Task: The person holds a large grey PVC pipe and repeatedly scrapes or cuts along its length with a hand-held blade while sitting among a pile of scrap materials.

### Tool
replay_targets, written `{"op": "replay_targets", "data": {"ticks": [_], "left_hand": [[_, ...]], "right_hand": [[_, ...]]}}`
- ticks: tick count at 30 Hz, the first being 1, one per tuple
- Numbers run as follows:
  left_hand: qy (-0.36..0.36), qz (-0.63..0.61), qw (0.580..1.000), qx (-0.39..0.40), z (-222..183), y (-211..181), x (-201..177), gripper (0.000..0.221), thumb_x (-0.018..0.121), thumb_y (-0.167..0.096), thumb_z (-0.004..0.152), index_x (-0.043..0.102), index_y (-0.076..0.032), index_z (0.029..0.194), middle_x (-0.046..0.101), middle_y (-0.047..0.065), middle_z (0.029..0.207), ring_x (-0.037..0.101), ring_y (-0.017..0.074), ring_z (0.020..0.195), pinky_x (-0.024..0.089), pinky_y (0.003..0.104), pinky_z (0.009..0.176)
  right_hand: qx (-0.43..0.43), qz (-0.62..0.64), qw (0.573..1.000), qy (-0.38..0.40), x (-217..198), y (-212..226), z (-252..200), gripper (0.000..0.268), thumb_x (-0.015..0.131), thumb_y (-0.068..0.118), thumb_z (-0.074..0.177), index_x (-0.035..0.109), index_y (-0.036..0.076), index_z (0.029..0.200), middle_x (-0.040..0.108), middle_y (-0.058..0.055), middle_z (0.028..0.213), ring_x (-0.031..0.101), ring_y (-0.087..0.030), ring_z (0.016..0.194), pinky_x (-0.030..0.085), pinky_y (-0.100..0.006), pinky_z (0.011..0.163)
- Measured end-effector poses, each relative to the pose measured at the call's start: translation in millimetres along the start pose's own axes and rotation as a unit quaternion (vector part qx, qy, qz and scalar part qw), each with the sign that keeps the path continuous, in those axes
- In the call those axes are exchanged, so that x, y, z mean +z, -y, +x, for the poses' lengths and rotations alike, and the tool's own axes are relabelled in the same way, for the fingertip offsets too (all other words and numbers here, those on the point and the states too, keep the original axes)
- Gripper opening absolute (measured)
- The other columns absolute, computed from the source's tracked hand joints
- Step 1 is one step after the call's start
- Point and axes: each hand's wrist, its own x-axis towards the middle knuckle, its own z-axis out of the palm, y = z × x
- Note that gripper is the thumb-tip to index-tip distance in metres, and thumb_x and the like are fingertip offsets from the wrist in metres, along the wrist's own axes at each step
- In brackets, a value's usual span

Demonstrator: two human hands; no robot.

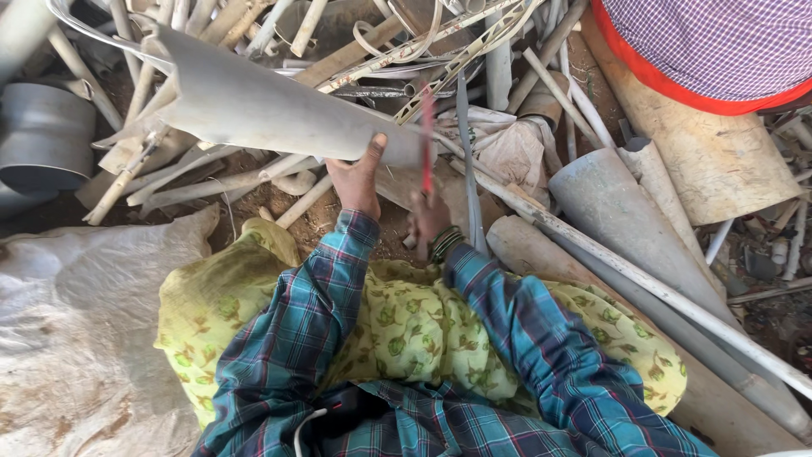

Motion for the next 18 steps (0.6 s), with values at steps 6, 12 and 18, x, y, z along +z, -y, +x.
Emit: {"op": "replay_targets", "data": {"ticks": [6, 12, 18], "left_hand": [[0.005, 0.066, 0.997, 0.025, 1, 4, 2, 0.106, 0.094, -0.031, 0.073, 0.030, 0.001, 0.151, 0.049, 0.021, 0.141, 0.052, 0.0332, 0.131, 0.042, 0.047, 0.115], [-0.008, 0.041, 0.999, 0.023, 8, 10, 2, 0.110, 0.097, -0.035, 0.070, 0.027, 0.002, 0.147, 0.053, 0.023, 0.136, 0.056, 0.0338, 0.128, 0.047, 0.046, 0.115], [-0.008, 0.004, 0.999, 0.034, -7, 6, -2, 0.106, 0.097, -0.028, 0.071, 0.033, 0.005, 0.149, 0.055, 0.023, 0.138, 0.056, 0.0333, 0.128, 0.044, 0.046, 0.116]], "right_hand": [[-0.041, 0.018, 0.999, 0.014, 5, 2, 8, 0.034, 0.053, 0.029, 0.104, 0.041, 0.013, 0.131, 0.056, -0.003, 0.067, 0.054, -0.012, 0.044, 0.051, -0.031, 0.039], [0.059, -0.038, 0.997, -0.024, -3, -7, 9, 0.034, 0.053, 0.031, 0.103, 0.040, 0.014, 0.130, 0.055, -0.004, 0.068, 0.051, -0.012, 0.043, 0.048, -0.032, 0.038], [-0.113, -0.095, 0.989, 0.032, -8, -20, 5, 0.039, 0.051, 0.035, 0.107, 0.041, 0.010, 0.135, 0.059, -0.005, 0.071, 0.056, -0.015, 0.043, 0.051, -0.032, 0.041]]}}
